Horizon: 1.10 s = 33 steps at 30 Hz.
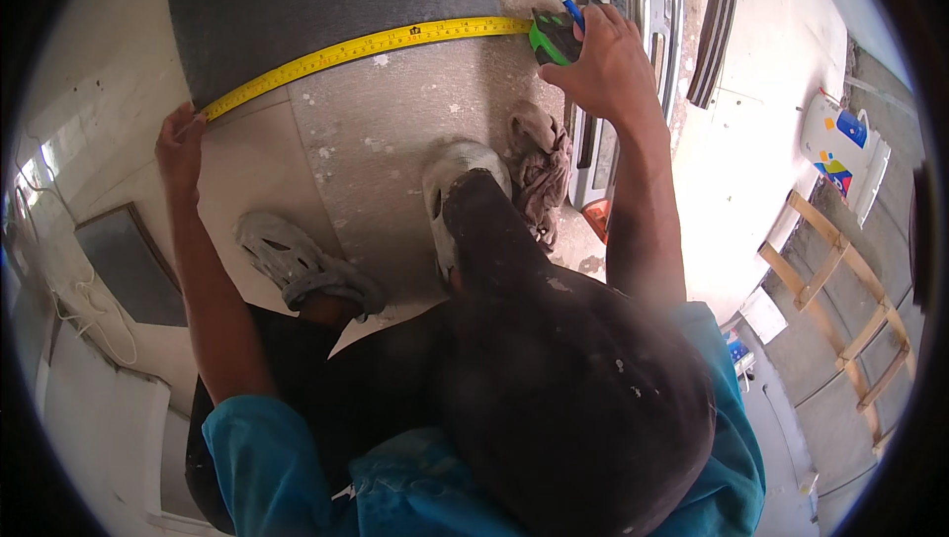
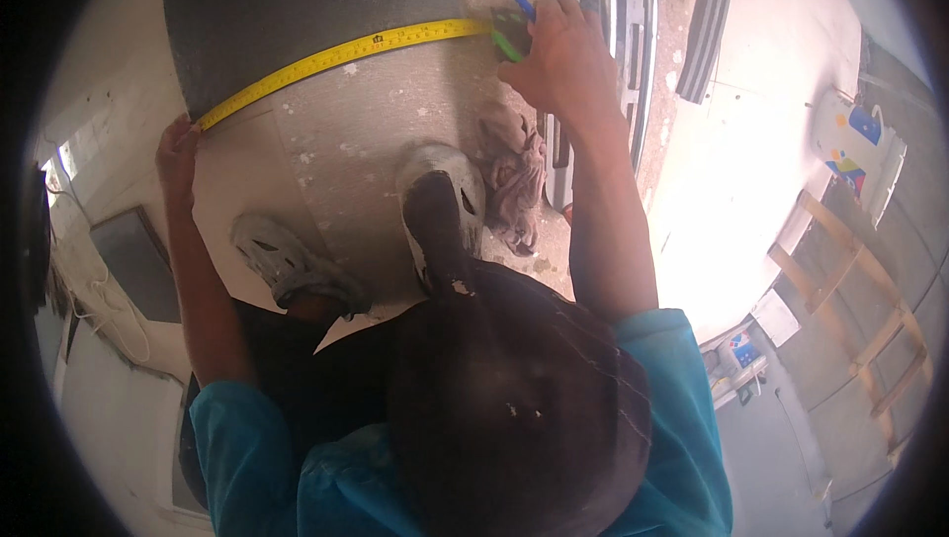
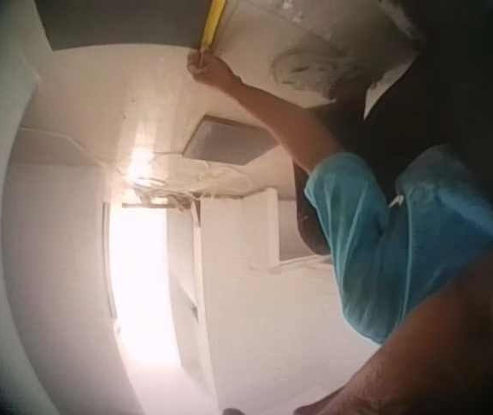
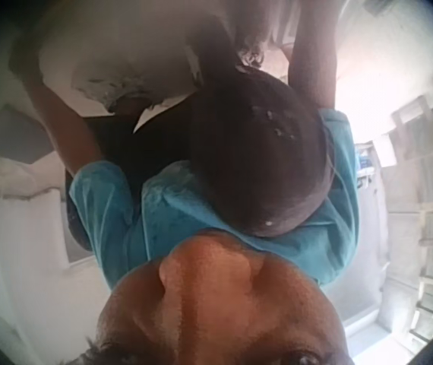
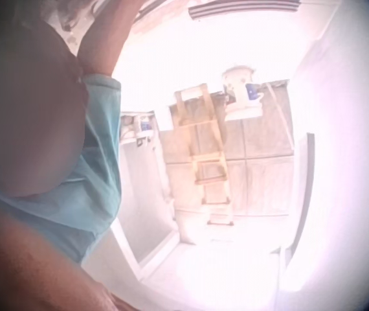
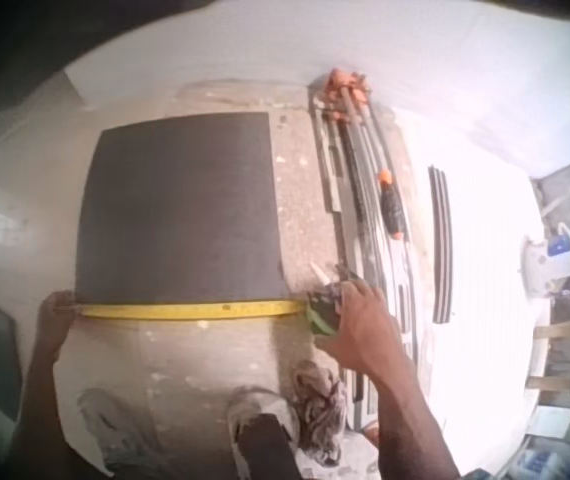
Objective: The person places a dark rectangular tile on the floor, wipes it with a cloth, then uses a tape measure and a pen to mark measurements on the tile. The person also moves a metal ladder and carries the tile to another area.
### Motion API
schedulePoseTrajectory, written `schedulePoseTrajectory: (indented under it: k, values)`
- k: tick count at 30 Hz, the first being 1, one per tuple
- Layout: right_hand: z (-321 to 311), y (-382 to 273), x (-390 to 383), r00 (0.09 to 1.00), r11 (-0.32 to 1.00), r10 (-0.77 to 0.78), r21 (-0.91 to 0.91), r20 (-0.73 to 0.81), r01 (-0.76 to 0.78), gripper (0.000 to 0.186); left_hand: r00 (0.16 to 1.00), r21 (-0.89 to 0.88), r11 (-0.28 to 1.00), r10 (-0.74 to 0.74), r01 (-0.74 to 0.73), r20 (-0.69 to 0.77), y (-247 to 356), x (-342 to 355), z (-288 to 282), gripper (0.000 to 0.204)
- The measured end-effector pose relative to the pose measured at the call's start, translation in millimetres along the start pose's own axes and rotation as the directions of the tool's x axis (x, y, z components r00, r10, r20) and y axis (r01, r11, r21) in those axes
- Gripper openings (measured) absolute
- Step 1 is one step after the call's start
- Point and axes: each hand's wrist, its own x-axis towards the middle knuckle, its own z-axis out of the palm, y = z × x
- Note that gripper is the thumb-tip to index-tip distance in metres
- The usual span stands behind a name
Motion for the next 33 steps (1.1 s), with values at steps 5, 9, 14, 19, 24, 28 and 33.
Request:
schedulePoseTrajectory:
  k: [5,9,14,19,24,28,33]
  values:
    - [2,-3,-1,1.0,0.999,0.013,-0.034,-0.013,-0.014,0.053,0.749,0.336,0.731,0.654,-0.594,-0.101,98,-36,68,0.035]
    - [5,-1,-3,0.999,0.999,-0.007,-0.034,-0.051,0.005,0.052,0.612,-0.007,0.614,0.787,-0.789,0.08,180,-78,158,0.027]
    - [2,-7,-11,0.998,0.999,0.044,0.008,-0.045,-0.044,0.048,0.616,-0.126,0.607,0.786,-0.784,-0.045,191,-85,208,0.019]
    - [22,-6,-24,0.983,0.998,0.05,-0.013,-0.177,-0.054,0.048,0.601,-0.139,0.588,0.794,-0.797,-0.092,191,-84,218,0.016]
    - [26,-6,-36,0.955,0.999,0.033,-0.002,-0.294,-0.035,0.049,0.568,-0.094,0.56,0.808,-0.823,-0.156,191,-83,224,0.018]
    - [6,-19,-51,0.93,0.986,0.125,0.144,-0.346,-0.079,0.039,0.579,-0.097,0.571,0.797,-0.815,-0.175,191,-85,224,0.017]
    - [17,-14,-67,0.925,0.431,0.369,0.898,-0.094,-0.081,0.027,0.556,-0.092,0.549,0.812,-0.831,-0.179,192,-85,224,0.014]
